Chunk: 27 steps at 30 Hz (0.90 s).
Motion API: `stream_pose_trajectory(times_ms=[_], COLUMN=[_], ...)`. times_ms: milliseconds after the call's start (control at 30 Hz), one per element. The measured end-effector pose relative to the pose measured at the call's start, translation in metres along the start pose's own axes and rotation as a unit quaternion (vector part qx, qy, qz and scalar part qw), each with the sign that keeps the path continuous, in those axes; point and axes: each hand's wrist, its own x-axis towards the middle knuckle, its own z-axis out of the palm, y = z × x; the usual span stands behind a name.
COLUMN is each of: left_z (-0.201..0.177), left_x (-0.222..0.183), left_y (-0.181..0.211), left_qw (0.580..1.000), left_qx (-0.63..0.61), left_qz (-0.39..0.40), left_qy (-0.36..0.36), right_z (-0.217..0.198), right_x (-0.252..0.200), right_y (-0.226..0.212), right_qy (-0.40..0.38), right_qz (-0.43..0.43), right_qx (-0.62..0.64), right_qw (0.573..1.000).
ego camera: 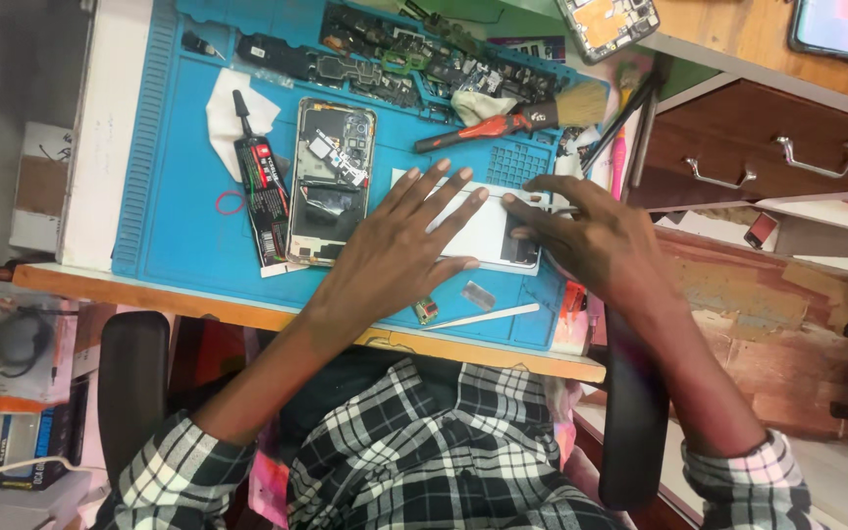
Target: The person unrolls a small roll of adhesive tape, tears off pieces, and applies them to various internal components and a screen of a disassembled mobile device on a repair bench.
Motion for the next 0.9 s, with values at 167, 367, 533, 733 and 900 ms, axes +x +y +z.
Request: stream_pose_trajectory(times_ms=[167,367,533,733,900], left_z=[0.002,0.004,0.005,-0.007,-0.012], left_x=[0.0,-0.001,-0.001,-0.005,-0.005], left_y=[0.001,0.0,-0.002,-0.007,-0.002], left_qw=[1.0,1.0,1.0,0.999,0.999], left_qx=[-0.003,0.0,-0.008,0.01,0.02], left_qz=[-0.005,-0.004,-0.006,-0.006,-0.013], left_qy=[0.004,0.002,0.005,0.036,0.04], right_z=[0.006,0.011,0.009,0.006,0.006], right_x=[-0.011,-0.013,-0.013,-0.007,-0.005], right_y=[0.002,0.004,0.003,0.004,0.002], right_qy=[0.027,0.043,0.029,0.012,0.013], right_qz=[0.025,0.032,0.03,0.044,0.051], right_qx=[0.024,0.024,0.013,0.02,0.039], right_qw=[0.999,0.998,0.999,0.999,0.998])
